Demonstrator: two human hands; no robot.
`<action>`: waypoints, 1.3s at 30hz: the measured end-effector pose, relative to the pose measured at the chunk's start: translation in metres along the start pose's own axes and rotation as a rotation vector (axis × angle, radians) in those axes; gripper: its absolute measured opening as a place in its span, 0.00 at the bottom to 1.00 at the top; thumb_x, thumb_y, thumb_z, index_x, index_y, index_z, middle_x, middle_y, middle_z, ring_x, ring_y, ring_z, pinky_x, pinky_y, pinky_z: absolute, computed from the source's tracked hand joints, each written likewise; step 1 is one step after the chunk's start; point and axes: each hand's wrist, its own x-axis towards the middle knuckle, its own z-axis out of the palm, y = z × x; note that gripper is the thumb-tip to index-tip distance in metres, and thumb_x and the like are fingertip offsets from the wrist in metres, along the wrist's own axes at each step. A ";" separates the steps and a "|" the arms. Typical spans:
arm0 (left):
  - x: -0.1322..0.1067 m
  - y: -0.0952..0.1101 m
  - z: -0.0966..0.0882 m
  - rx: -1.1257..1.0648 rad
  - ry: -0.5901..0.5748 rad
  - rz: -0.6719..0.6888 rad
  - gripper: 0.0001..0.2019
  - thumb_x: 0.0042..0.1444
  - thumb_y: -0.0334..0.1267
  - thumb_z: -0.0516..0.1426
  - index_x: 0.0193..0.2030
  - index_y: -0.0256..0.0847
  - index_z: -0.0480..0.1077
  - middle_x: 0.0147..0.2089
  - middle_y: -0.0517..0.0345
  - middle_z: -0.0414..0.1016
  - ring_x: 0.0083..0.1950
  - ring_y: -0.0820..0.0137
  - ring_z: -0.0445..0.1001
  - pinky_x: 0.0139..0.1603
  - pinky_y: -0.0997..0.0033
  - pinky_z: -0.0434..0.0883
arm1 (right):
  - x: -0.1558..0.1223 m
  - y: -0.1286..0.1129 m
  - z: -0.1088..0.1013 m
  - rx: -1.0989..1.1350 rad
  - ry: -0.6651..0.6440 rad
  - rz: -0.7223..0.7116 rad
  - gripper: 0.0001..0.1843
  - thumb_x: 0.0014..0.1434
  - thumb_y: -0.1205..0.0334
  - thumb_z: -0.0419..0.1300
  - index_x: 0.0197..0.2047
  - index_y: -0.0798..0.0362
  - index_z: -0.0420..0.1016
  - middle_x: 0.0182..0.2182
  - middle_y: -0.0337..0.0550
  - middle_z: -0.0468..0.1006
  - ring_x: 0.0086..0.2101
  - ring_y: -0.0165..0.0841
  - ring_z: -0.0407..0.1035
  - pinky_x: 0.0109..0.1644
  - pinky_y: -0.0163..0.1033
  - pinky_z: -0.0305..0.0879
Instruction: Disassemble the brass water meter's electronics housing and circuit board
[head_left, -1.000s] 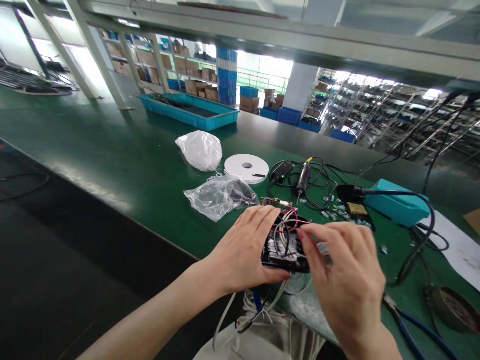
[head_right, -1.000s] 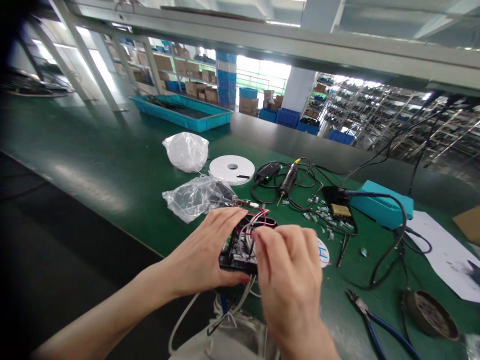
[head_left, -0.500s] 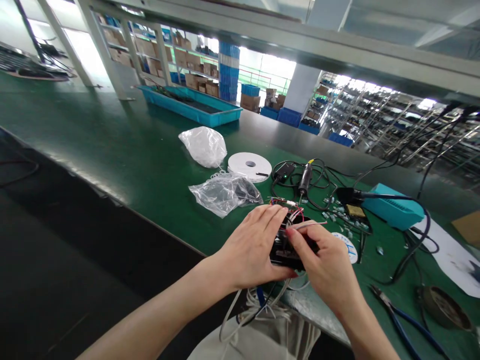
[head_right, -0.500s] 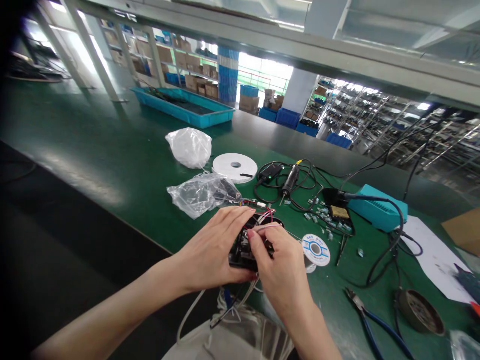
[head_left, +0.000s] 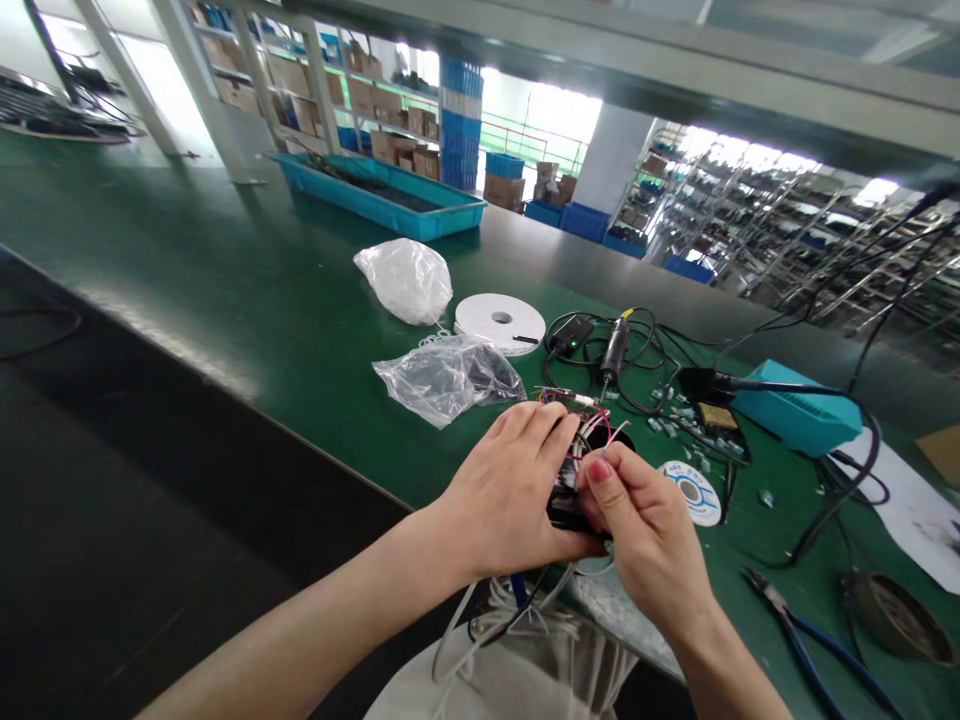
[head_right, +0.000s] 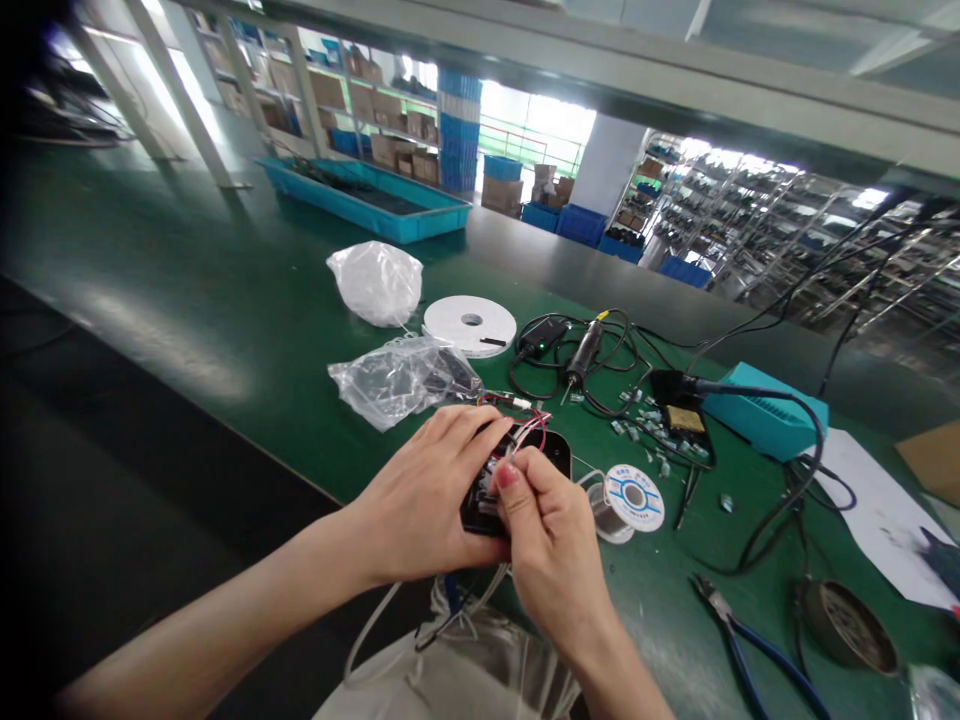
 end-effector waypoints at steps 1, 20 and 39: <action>0.000 0.000 0.000 0.000 0.001 -0.001 0.38 0.43 0.54 0.61 0.57 0.31 0.59 0.56 0.43 0.63 0.59 0.54 0.59 0.64 0.54 0.56 | -0.001 0.001 -0.001 -0.004 0.013 -0.005 0.18 0.63 0.50 0.50 0.28 0.54 0.64 0.19 0.32 0.58 0.21 0.23 0.51 0.24 0.33 0.47; 0.001 -0.002 0.000 -0.011 -0.002 0.046 0.46 0.40 0.63 0.62 0.59 0.32 0.56 0.59 0.42 0.61 0.60 0.53 0.58 0.64 0.52 0.55 | 0.002 -0.010 -0.027 0.322 0.288 -0.138 0.12 0.61 0.55 0.54 0.29 0.52 0.69 0.16 0.31 0.56 0.17 0.23 0.46 0.22 0.34 0.44; 0.009 0.005 -0.002 -0.196 0.046 0.029 0.08 0.58 0.36 0.57 0.30 0.37 0.67 0.41 0.54 0.65 0.44 0.67 0.67 0.47 0.66 0.66 | -0.062 0.005 -0.058 -0.527 0.806 -0.241 0.14 0.59 0.59 0.56 0.48 0.51 0.69 0.46 0.47 0.73 0.42 0.37 0.67 0.46 0.45 0.62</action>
